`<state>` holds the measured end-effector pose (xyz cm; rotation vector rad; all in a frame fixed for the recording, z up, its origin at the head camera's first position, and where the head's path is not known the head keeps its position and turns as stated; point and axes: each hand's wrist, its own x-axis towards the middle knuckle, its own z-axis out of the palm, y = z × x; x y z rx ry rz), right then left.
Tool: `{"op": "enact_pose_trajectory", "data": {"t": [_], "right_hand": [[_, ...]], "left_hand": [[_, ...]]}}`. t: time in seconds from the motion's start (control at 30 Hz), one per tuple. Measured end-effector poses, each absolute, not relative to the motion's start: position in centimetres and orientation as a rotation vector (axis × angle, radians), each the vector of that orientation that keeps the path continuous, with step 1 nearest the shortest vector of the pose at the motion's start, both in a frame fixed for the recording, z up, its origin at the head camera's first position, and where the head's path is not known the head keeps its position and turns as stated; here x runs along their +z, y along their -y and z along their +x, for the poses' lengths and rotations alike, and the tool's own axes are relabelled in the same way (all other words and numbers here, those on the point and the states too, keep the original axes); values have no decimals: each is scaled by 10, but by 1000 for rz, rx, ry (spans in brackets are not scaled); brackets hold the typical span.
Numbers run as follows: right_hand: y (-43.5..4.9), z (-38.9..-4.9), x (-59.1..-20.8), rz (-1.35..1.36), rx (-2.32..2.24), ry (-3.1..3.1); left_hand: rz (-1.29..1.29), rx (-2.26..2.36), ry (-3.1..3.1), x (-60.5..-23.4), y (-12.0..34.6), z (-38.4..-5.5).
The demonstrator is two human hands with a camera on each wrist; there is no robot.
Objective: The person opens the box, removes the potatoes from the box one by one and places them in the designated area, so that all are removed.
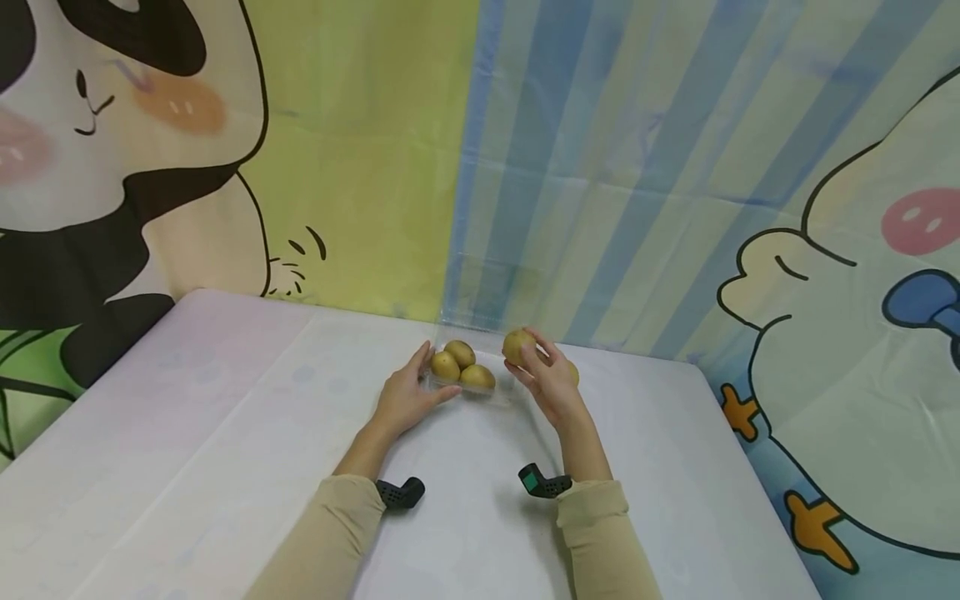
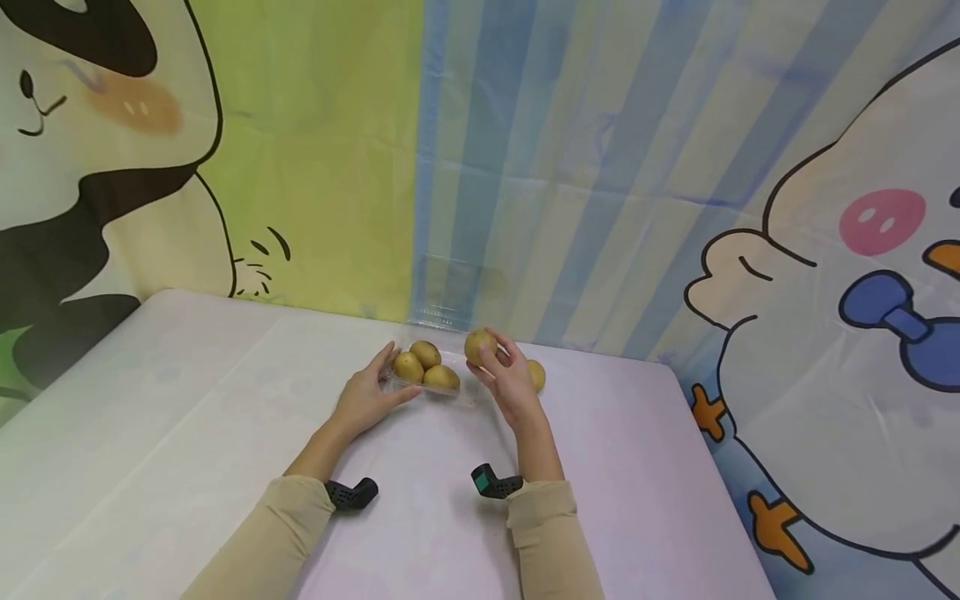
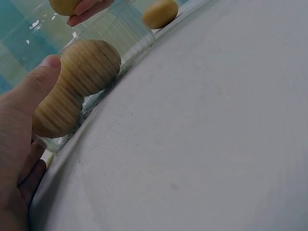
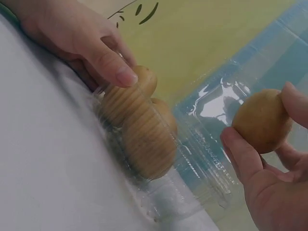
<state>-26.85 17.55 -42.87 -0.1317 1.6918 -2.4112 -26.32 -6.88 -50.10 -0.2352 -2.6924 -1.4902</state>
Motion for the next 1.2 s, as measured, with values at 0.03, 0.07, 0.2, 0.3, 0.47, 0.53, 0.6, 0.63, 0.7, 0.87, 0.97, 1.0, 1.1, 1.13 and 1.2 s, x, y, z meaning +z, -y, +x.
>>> {"op": "enact_pose_trajectory", "data": {"t": [0.03,0.07,0.2,0.3,0.47,0.53,0.6,0.63,0.7,0.87,0.97,1.0,1.1,1.13,1.2], "right_hand": [[-176,-268,-428,-128,-2411,-1699],[-177,-267,-428,-129,-2405,-1711],[-177,-265,-428,-103,-2357,-1817],[-177,-265,-430,-85,-2321,-1897],[-175,-265,-430,-72,-2296,-2008],[-174,-264,-429,-63,-2278,-2057],[-173,-263,-428,-49,-2261,-2111],[-173,-262,-427,-45,-2254,-2131],[-172,-262,-426,-44,-2234,-2178],[-172,-261,-422,-24,-2164,-2291],[-173,-261,-422,-6,-2142,-2322],[-173,-261,-422,0,-2142,-2324],[-175,-261,-422,-1,-2142,-2332],[-175,-261,-423,0,-2146,-2333],[-176,-261,-423,-6,-2145,-2339]], "left_hand": [[-237,-1491,2693,-501,69,-263],[-240,-1490,2694,-501,69,-263],[-242,-1472,2697,-500,69,-262],[-240,-1471,2699,-499,69,-262],[-235,-1474,2702,-500,69,-262],[-236,-1474,2700,-501,69,-262],[-238,-1473,2699,-501,69,-262],[-243,-1471,2697,-501,69,-262],[-249,-1471,2690,-501,69,-262],[-252,-1471,2679,-501,69,-263],[-250,-1470,2680,-502,69,-263],[-250,-1471,2680,-502,69,-263],[-259,-1464,2682,-503,69,-263],[-258,-1464,2681,-503,69,-263],[-261,-1466,2678,-503,69,-263]]}}
